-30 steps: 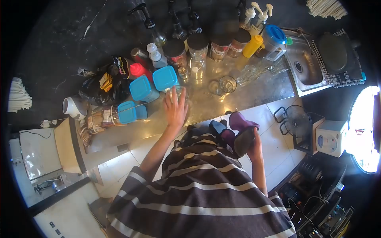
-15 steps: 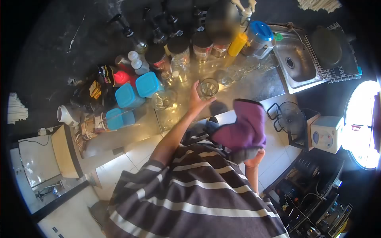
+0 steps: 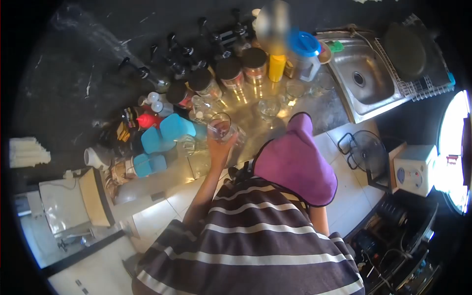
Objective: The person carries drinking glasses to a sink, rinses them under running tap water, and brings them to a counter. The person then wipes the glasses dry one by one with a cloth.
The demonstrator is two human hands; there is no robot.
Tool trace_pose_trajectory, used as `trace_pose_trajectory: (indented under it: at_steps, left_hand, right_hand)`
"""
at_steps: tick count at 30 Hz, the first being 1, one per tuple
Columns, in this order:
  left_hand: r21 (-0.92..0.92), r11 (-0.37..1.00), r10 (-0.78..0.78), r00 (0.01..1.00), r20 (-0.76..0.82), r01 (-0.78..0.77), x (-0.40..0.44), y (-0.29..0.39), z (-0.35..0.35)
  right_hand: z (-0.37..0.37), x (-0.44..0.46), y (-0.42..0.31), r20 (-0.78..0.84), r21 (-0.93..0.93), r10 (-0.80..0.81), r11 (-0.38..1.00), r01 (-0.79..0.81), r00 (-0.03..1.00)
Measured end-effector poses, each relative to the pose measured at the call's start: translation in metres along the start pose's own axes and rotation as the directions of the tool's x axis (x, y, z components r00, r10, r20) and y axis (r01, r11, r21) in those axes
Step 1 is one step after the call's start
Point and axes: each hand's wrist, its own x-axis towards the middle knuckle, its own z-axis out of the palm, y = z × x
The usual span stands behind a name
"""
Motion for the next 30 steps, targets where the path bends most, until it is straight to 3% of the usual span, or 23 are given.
trace_pose_trajectory:
  at_steps: [1, 3, 4, 6, 7, 9, 11, 12, 14, 15, 16, 18, 19, 20, 21, 22, 23, 25, 30]
  left_hand:
    - [-0.009, 1.0, 0.022, 0.999, 0.047, -0.022, 0.0, 0.014, -0.006]
    - [-0.241, 0.96, -0.123, 0.988, 0.093, 0.142, -0.01, 0.07, 0.004]
    - [-0.26, 0.961, -0.052, 0.988, 0.143, 0.088, -0.009, 0.072, 0.003]
    - [-0.351, 0.917, -0.128, 0.973, 0.193, 0.19, -0.016, 0.095, 0.015]
    - [-0.263, 0.929, -0.206, 0.953, 0.222, 0.262, -0.018, 0.097, 0.016]
    - [-0.326, 0.885, -0.262, 0.934, 0.241, 0.332, -0.029, 0.105, 0.032]
    - [-0.193, 0.942, -0.249, 0.957, 0.153, 0.276, -0.036, 0.092, 0.039]
    - [-0.158, 0.959, -0.221, 0.969, 0.109, 0.237, -0.037, 0.092, 0.045]
    - [-0.143, 0.951, -0.264, 0.961, 0.075, 0.273, -0.035, 0.095, 0.048]
    - [0.289, 0.954, -0.09, 0.996, 0.018, 0.081, -0.035, 0.094, 0.045]
    - [0.669, 0.737, 0.091, 0.995, 0.041, -0.095, -0.036, 0.091, 0.04]
    - [0.23, 0.97, -0.134, 0.965, 0.226, 0.081, -0.04, 0.078, 0.023]
    - [-0.036, 0.979, -0.178, 0.923, 0.341, 0.202, -0.042, 0.073, 0.016]
    - [-0.246, 0.915, -0.228, 0.913, 0.338, 0.32, -0.04, 0.075, 0.012]
    - [-0.326, 0.889, -0.256, 0.94, 0.227, 0.321, -0.04, 0.066, 0.013]
    - [-0.404, 0.861, -0.289, 0.95, 0.113, 0.31, -0.039, 0.056, 0.016]
    - [-0.515, 0.779, -0.365, 0.927, 0.091, 0.357, -0.034, 0.084, 0.032]
    - [-0.203, 0.889, -0.385, 0.909, 0.157, 0.412, -0.081, -0.037, -0.004]
    - [-0.249, 0.85, -0.392, 0.874, 0.287, 0.464, -0.085, -0.029, -0.032]
  right_hand:
    - [0.006, 0.008, -0.003, 0.067, 0.072, 0.002, 0.997, -0.007, 0.998]
    - [0.018, 0.024, -0.012, 0.206, 0.2, -0.007, 0.979, -0.035, 0.979]
    - [0.024, 0.032, -0.017, 0.275, 0.254, -0.018, 0.966, -0.055, 0.961]
    - [0.036, 0.045, -0.027, 0.412, 0.347, -0.039, 0.93, -0.117, 0.91]
    - [0.041, 0.048, -0.03, 0.473, 0.387, -0.046, 0.908, -0.16, 0.88]
    - [0.049, 0.053, -0.034, 0.574, 0.458, -0.066, 0.852, -0.253, 0.816]
    - [0.053, 0.057, -0.031, 0.657, 0.512, -0.093, 0.784, -0.352, 0.748]
    - [0.049, 0.064, -0.006, 0.669, 0.743, -0.548, 0.518, -0.423, 0.502]
    - [0.042, 0.062, -0.021, 0.668, 0.666, -0.445, 0.714, -0.214, 0.596]
    - [0.047, 0.063, -0.022, 0.599, 0.742, -0.542, 0.652, -0.155, 0.59]
    - [0.049, 0.065, -0.025, 0.605, 0.739, -0.544, 0.655, -0.156, 0.582]
    - [0.05, 0.066, -0.028, 0.755, 0.476, -0.243, 0.842, -0.254, 0.61]
    - [0.052, 0.067, -0.018, 0.757, 0.473, -0.24, 0.843, -0.256, 0.608]
    - [0.058, 0.068, -0.001, 0.678, 0.607, -0.407, 0.78, -0.154, 0.612]
    - [0.061, 0.07, 0.008, 0.573, 0.725, -0.561, 0.687, -0.051, 0.597]
    - [0.06, 0.073, 0.01, 0.57, 0.727, -0.564, 0.684, -0.049, 0.597]
    - [0.057, 0.074, 0.007, 0.562, 0.688, -0.586, 0.723, 0.063, 0.583]
    - [0.052, 0.071, 0.0, 0.553, 0.58, -0.625, 0.763, 0.285, 0.55]
    - [0.027, 0.059, -0.035, 0.583, 0.171, -0.669, 0.656, 0.735, 0.461]
